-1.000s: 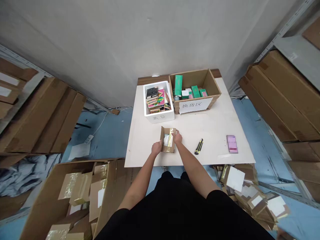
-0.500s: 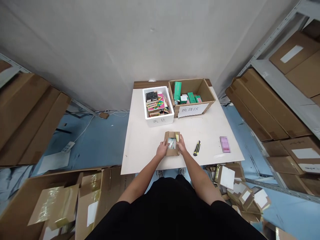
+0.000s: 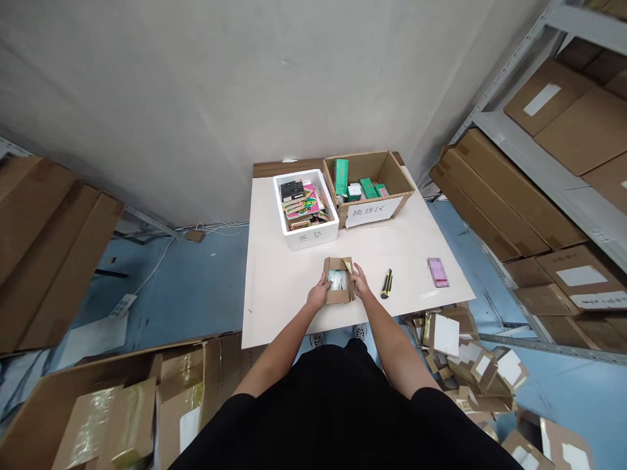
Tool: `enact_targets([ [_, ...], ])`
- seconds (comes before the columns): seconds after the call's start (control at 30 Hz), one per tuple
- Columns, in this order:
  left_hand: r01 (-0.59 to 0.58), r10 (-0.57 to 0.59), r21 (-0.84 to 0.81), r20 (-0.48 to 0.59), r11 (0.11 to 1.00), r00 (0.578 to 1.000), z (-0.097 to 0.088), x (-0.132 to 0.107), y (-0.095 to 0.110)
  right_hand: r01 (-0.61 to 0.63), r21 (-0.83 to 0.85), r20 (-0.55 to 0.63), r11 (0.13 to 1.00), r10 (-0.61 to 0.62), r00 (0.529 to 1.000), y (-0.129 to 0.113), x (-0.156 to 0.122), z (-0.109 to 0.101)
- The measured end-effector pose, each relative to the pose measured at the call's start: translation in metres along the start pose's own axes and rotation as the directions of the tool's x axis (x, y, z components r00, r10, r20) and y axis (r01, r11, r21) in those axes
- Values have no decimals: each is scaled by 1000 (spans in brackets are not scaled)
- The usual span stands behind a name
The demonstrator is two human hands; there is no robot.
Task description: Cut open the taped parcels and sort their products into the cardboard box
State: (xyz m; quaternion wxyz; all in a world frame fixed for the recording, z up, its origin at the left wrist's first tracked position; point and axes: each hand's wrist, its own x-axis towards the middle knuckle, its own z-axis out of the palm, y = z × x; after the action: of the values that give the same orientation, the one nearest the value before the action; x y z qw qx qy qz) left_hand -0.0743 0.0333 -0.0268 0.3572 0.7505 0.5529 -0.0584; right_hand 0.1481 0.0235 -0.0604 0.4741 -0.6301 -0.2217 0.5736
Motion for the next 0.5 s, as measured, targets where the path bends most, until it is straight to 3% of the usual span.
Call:
enact_targets([
  [0.1, -2, 2, 12, -4, 1000, 1000, 0, -5, -4, 4, -84, 48, 996, 0, 999, 0, -1, 1],
  [0.2, 14, -14, 19, -8, 1000, 1000, 3, -12, -8, 60, -346, 109, 936, -23, 994, -8, 6, 16],
  [0.27, 24, -24, 39, -3, 999, 1000, 6, -18, -9, 126, -594, 113, 794, -73, 991, -18, 15, 36],
  [0.37, 38, -40, 83, 22, 996, 999, 12, -26, -7, 115, -877, 53, 467, -144, 988, -35, 31, 72],
  [0.43, 63, -67, 96, 35, 993, 997, 15, -28, -4, 78, -952, 52, 295, -95, 994, -43, 40, 90],
  [0.5, 91, -94, 90, 30, 992, 995, 18, -29, -1, 74, -975, 69, 209, -31, 997, -47, 46, 96],
])
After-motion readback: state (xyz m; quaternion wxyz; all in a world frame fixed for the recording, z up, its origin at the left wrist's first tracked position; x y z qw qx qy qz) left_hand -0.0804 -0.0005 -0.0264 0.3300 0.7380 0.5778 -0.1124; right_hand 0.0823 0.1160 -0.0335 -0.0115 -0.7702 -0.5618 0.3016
